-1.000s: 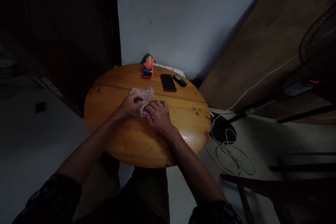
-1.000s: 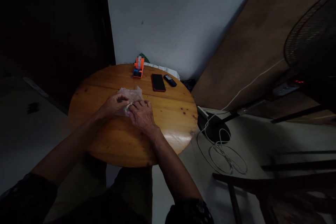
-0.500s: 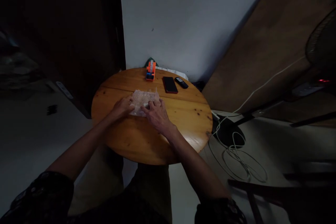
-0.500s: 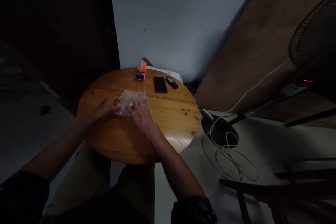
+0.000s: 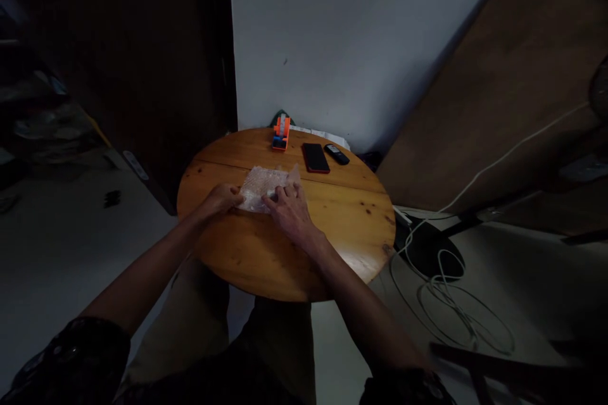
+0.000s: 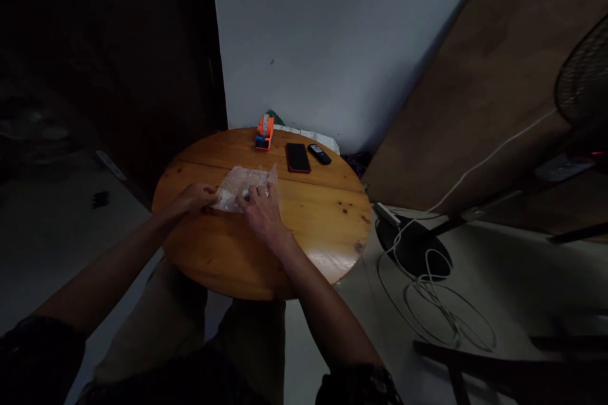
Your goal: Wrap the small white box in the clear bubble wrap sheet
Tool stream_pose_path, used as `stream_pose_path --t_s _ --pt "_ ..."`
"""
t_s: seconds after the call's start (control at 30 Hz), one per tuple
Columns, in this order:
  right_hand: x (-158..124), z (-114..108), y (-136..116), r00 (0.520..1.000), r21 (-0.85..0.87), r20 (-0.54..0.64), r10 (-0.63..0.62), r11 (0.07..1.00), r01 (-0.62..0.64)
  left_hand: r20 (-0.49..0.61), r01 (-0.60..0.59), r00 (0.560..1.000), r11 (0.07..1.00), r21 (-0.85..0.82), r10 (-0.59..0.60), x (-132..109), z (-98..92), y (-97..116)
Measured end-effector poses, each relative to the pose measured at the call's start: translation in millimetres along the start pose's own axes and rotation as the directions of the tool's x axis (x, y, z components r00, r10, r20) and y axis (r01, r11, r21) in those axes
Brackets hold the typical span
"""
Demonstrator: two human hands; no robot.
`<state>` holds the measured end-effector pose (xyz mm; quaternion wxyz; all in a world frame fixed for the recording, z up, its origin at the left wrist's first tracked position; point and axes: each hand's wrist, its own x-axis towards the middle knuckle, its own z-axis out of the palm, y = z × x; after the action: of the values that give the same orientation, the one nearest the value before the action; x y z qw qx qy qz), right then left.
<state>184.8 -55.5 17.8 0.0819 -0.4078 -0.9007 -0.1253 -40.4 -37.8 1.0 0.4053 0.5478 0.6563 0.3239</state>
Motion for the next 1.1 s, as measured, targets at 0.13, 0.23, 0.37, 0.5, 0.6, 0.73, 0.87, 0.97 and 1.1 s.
stream_pose_path --t_s 0.13,0.23,0.37,0.5,0.6,0.73,0.87,0.97,1.1 --pt "-1.6 0.1 -0.4 1.000 0.015 -0.010 0.000 1.000 0.000 0.078 0.118 0.992 0.950 -0.288 -0.100 -8.4 8.4 16.4" --pt "-2.0 -1.9 -1.7 1.000 0.051 -0.017 0.018 0.999 -0.017 0.102 0.089 0.993 0.910 -0.406 -0.052 -11.9 20.3 35.0" --pt "-1.8 -6.9 -3.7 0.994 0.133 -0.027 0.104 0.986 -0.099 0.099 0.048 0.995 0.938 -0.343 -0.015 -14.0 37.9 56.0" --pt "-4.7 -9.5 0.0 0.993 0.232 -0.025 0.120 0.967 -0.111 0.189 -0.036 0.978 0.969 -0.244 0.084 -16.5 43.3 63.2" --pt "-8.5 -7.9 8.6 0.991 0.348 -0.040 0.125 0.932 -0.104 0.276 -0.141 0.944 0.978 -0.155 0.180 -17.9 41.7 63.3" --pt "-11.8 -4.8 25.1 0.982 0.537 -0.053 0.179 0.835 -0.123 0.252 -0.256 0.941 0.962 0.100 0.224 -16.4 45.4 64.7" --pt "-19.0 -3.2 41.2 0.908 0.581 -0.100 0.407 0.765 -0.278 0.195 -0.315 0.946 0.882 0.351 0.260 -12.7 52.6 67.0" --pt "-30.1 -1.7 48.9 0.854 0.568 -0.021 0.519 0.709 -0.417 0.189 -0.333 0.942 0.839 0.430 0.276 -10.7 54.3 67.7" --pt "-41.2 0.6 50.5 0.743 0.563 0.244 0.623 0.533 -0.632 0.231 -0.343 0.938 0.797 0.497 0.260 -9.9 53.1 71.1"
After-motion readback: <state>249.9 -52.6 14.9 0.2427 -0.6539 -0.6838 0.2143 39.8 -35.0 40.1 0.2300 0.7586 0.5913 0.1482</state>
